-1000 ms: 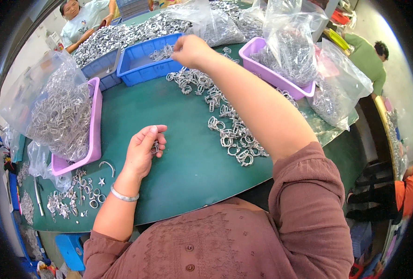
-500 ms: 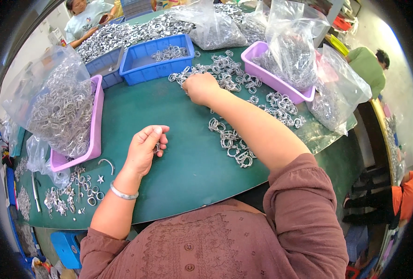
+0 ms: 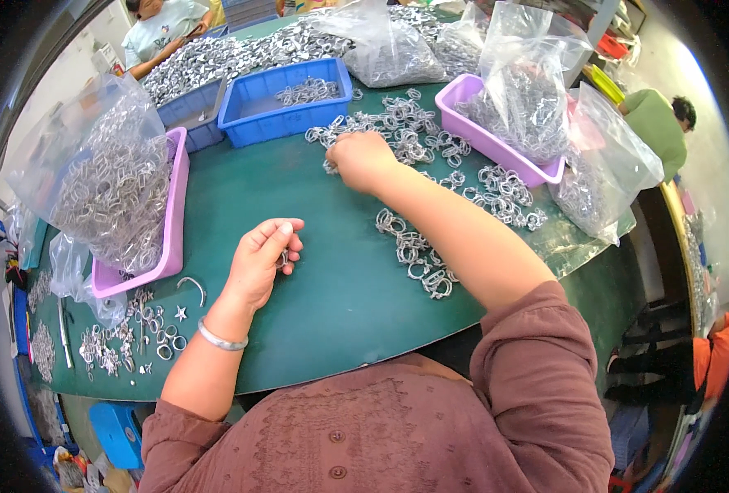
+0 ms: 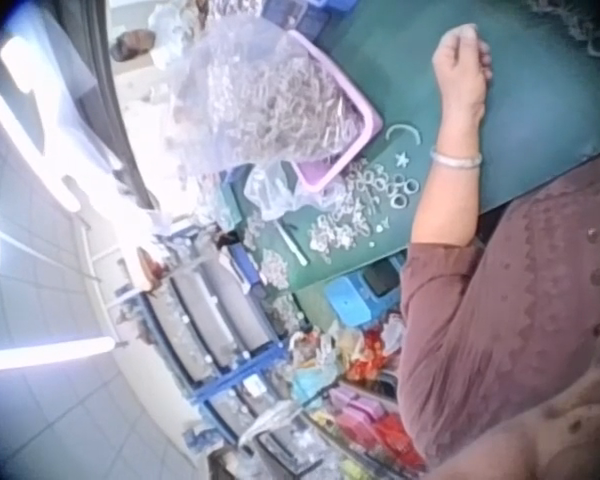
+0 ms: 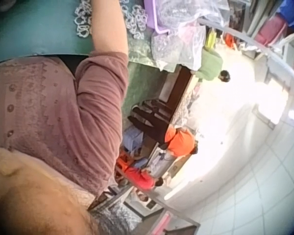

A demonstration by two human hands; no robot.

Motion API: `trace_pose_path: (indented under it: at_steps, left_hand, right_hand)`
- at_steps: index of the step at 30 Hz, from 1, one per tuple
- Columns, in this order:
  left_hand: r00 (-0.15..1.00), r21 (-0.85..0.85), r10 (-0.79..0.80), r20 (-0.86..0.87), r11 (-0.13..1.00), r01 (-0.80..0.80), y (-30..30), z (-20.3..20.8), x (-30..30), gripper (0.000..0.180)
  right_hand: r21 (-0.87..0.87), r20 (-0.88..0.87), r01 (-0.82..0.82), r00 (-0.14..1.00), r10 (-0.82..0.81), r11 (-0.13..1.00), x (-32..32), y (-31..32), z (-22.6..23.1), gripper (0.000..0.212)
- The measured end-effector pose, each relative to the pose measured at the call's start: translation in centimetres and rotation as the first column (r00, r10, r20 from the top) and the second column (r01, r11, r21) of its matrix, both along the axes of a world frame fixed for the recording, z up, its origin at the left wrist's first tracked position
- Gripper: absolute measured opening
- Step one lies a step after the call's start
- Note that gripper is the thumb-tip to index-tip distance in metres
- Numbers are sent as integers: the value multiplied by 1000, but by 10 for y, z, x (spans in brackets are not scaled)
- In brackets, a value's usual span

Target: The person assembles small metal clasps by connecting the components together by hand and packs the parts into plastic bags.

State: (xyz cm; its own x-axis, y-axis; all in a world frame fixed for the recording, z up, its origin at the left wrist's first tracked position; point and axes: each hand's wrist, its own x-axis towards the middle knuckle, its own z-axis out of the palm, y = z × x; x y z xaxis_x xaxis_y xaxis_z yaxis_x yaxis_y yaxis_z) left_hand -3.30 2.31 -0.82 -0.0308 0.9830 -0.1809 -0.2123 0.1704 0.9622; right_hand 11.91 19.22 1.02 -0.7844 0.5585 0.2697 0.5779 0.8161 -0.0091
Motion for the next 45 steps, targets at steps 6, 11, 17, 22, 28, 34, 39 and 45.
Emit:
trace_pose_path:
  at_steps: [6, 11, 17, 22, 28, 34, 39, 45]
  left_hand:
    - [959, 18, 46, 280, 998, -54, 1, 0, -9, 32]
    - [923, 131, -123, 366, 988, 80, 0, 0, -8, 31]
    - [922, 161, -151, 356, 982, 99, -1, -3, -6, 32]
    - [934, 134, -124, 336, 987, 83, 0, -3, -5, 32]
    - [965, 132, -87, 246, 990, 55, -3, -1, -2, 35]
    - [988, 232, -125, 87, 967, 102, 0, 0, -4, 39]
    - [987, 298, -161, 21, 943, 147, -3, 0, 2, 40]
    - [988, 222, -151, 16, 964, 143, -4, 2, 3, 36]
  right_hand:
    - [-115, -290, -380, 896, 335, 918, 6, -59, 32, 8]
    - [-130, -481, -428, 816, 321, 894, 16, -86, 33, 9]
    - [-453, -647, -384, 763, 0, 804, 22, -103, 21, 16]
    - [-736, -611, -421, 749, -254, 530, 25, -106, 9, 21]
    - [-793, -582, -462, 766, -273, 397, 29, -107, 4, 18]
    - [-810, -584, -468, 691, -426, 352, 26, -105, 4, 14]
    - [-845, -535, -471, 720, -442, 254, 24, -107, 11, 16]
    - [-856, -498, -502, 738, -455, 124, 24, -106, 8, 13]
